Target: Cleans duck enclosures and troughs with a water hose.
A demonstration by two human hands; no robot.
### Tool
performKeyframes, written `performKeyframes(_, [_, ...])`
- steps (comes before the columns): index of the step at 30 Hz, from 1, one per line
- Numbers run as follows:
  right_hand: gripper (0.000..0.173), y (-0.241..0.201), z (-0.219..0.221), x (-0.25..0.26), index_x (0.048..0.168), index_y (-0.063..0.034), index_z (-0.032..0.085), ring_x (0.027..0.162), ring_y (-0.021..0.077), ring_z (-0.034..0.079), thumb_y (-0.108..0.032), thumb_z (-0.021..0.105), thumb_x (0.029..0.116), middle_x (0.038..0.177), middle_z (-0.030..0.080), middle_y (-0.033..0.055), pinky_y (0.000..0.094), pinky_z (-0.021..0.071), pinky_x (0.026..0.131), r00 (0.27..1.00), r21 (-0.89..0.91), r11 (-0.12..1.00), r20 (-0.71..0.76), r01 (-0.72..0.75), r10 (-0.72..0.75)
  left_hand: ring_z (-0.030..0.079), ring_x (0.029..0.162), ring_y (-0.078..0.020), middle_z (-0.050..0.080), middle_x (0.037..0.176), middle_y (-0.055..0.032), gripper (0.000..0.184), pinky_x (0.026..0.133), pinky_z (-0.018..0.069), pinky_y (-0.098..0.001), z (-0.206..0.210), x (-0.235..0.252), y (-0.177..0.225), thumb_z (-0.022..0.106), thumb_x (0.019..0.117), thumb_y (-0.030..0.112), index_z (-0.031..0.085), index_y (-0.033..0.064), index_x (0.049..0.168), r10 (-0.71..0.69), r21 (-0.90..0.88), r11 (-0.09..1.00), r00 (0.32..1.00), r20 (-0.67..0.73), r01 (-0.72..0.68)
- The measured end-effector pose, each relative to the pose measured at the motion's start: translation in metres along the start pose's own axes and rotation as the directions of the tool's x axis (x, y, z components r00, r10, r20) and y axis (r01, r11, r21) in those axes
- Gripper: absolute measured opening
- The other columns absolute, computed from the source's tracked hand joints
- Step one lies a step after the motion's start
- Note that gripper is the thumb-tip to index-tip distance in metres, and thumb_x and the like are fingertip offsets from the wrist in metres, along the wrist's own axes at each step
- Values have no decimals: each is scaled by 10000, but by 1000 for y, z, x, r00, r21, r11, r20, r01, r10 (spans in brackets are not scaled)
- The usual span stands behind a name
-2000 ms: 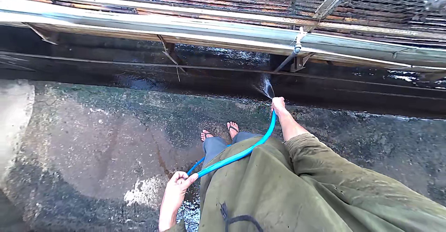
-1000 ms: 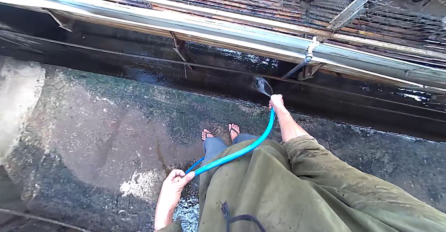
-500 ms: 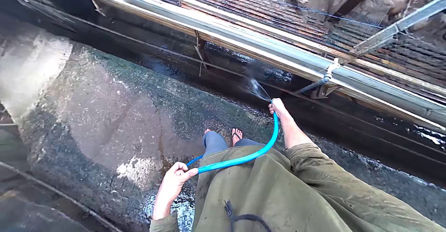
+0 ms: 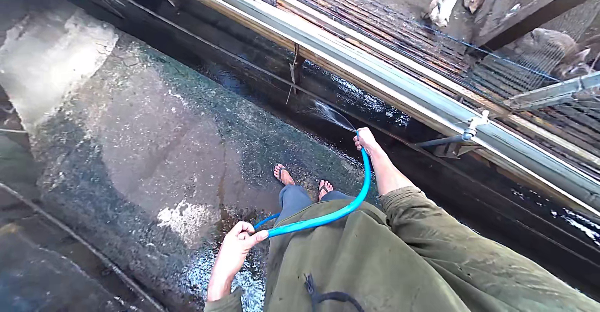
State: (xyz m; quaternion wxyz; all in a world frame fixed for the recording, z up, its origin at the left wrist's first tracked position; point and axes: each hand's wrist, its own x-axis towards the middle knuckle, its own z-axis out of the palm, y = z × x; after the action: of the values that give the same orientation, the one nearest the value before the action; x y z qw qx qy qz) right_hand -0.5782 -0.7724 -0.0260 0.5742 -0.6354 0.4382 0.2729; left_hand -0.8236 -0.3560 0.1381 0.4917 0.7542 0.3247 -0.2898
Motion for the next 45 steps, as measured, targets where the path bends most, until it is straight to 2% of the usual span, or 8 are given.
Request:
performKeyframes(7, [189,-30,65,-5,1148,-77,473,419,69,390,-192,325,1123,658,450,4,207,369,388,997,-7,1000,-67,-29,29,432,478,-18,495,557,75,250,502,380,-194,-64,39,9,829,836,124,603,83,935,-2,-61,998,1000,-7,2])
performKeyframes(17, [214,-53,154,-10,1062,-68,470,416,64,366,-206,317,1125,651,432,1,199,352,391,989,-45,993,-102,-114,109,457,462,-5,528,547,67,215,486,388,-173,-154,92,10,792,863,91,585,76,922,-32,-125,991,999,38,36])
performKeyframes(26, [188,-50,191,-11,1148,-52,477,423,62,380,-166,331,1122,666,453,8,196,357,392,996,-22,998,-76,-58,56,461,470,-5,519,556,74,235,488,396,-168,-197,123,10,792,843,64,577,76,936,-6,-93,996,995,98,15])
performKeyframes(32, [197,-41,192,-8,1170,-62,491,437,56,388,-171,335,1118,684,456,5,191,357,402,995,-24,996,-63,-82,81,436,459,-9,492,548,78,251,478,382,-176,-201,128,4,809,833,74,582,75,943,-5,-42,999,993,118,10])
performKeyframes(37, [199,-26,159,-19,1118,-31,491,455,82,422,-181,362,1095,711,468,29,221,403,434,953,96,991,-280,-92,115,445,462,-4,506,554,74,230,477,386,-171,-202,134,3,795,856,81,579,68,934,18,-30,999,997,74,-16])
performKeyframes(40, [244,-9,129,-34,1204,-9,484,521,128,486,-189,393,1067,802,505,69,281,459,499,876,110,990,-465,-84,126,446,468,-8,510,564,69,223,478,385,-173,-195,137,7,796,868,106,582,66,916,41,-22,999,997,69,-40])
performKeyframes(43, [422,3,103,-49,1459,-2,346,676,176,551,-212,338,1093,1028,533,137,345,505,633,826,128,984,-537,-122,172,445,474,-15,507,562,72,244,490,385,-188,-186,142,13,820,857,166,598,75,903,57,23,998,994,89,-59])
performKeyframes(45, [366,11,93,-52,1395,-11,381,624,155,522,-214,325,1096,943,507,103,324,488,587,823,155,982,-539,-111,178,439,477,-18,500,560,74,256,496,383,-197,-182,145,17,831,851,181,604,78,911,62,53,996,991,119,-69])
